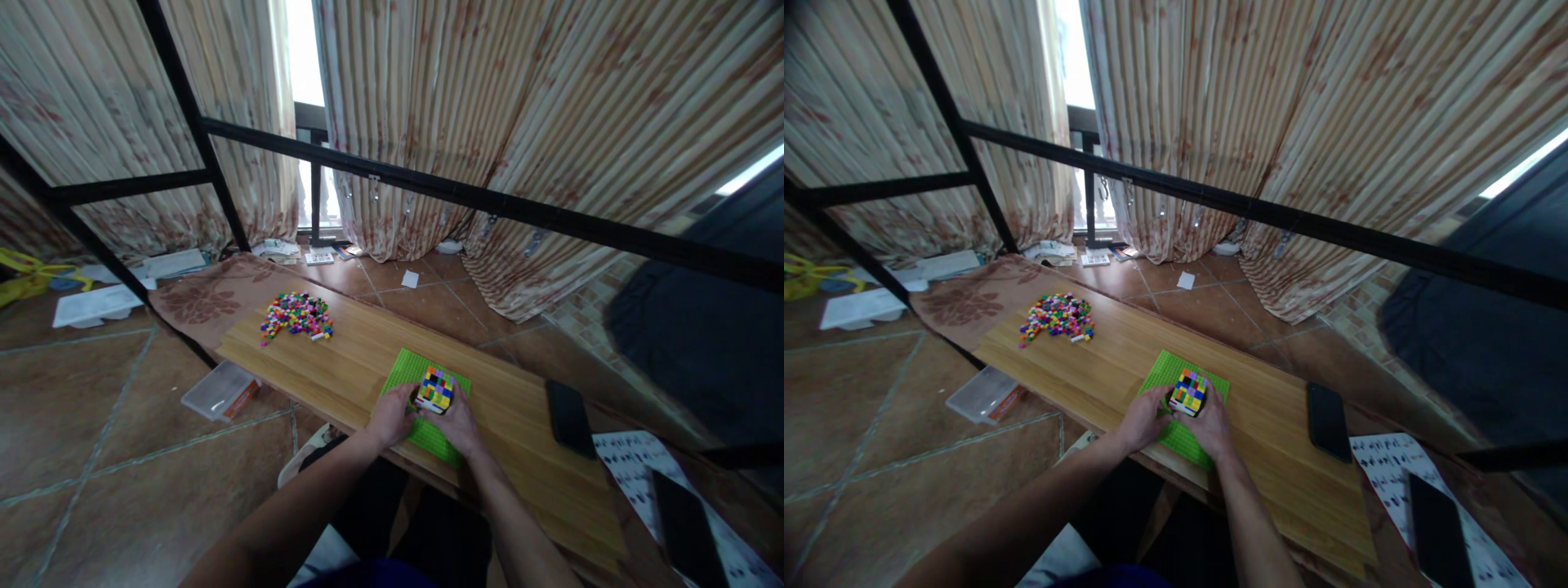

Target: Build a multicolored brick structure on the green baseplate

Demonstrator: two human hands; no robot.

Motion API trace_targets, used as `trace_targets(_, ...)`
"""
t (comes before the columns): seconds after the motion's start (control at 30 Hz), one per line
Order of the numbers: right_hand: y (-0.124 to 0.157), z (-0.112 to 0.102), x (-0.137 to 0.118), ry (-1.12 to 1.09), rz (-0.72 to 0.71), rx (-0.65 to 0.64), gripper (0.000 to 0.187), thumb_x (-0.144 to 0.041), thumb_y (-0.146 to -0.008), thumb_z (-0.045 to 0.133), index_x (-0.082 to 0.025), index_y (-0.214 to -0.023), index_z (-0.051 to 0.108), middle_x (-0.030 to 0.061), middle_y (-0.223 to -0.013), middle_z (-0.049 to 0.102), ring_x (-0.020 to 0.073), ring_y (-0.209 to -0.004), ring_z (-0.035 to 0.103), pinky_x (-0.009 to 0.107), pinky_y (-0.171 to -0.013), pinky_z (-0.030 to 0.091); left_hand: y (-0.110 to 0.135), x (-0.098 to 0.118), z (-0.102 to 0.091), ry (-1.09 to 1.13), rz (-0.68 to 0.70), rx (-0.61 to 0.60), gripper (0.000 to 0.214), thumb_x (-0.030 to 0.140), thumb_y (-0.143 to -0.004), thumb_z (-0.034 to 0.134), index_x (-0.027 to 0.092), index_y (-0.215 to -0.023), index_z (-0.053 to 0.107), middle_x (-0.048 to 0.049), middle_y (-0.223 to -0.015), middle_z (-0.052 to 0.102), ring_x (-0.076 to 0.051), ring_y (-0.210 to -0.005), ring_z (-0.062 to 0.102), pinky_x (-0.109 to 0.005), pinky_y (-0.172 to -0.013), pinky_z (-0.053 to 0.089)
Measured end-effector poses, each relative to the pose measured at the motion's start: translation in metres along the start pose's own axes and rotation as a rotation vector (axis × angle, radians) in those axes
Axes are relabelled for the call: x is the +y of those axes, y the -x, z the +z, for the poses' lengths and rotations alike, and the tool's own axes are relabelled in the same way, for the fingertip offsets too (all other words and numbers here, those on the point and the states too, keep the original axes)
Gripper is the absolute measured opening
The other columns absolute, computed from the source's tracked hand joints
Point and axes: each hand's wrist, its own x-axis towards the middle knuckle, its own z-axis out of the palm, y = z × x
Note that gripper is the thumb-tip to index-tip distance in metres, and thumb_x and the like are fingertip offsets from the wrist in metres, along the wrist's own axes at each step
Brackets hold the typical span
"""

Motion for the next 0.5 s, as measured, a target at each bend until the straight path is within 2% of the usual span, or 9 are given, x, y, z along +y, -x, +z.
trace_targets(0.13,-0.0026,-0.0010,0.0029,-0.139,0.010,-0.049,0.072,-0.039,-0.054,0.083,-0.020,-0.118,0.056,0.0072,-0.103,0.069,0.0285,-0.096,0.066,0.046,-0.086,0.053,-0.0006,-0.0013,0.0001,0.005,0.006,-0.005,0.058,0.008,-0.071,0.065,0.019,-0.128,0.056,-0.0088,-0.120,0.065,-0.024,-0.108,0.061,-0.039,-0.099,0.049)
trace_targets(0.5,-0.0073,0.0005,0.0088,-0.277,0.014,-0.072,0.065,-0.032,-0.050,0.086,-0.023,-0.108,0.057,0.0028,-0.095,0.071,0.0253,-0.088,0.068,0.043,-0.081,0.056,0.0005,-0.0015,-0.0017,0.008,-0.005,-0.009,0.062,0.008,-0.070,0.064,0.021,-0.130,0.055,-0.0073,-0.123,0.065,-0.023,-0.104,0.063,-0.037,-0.097,0.050)
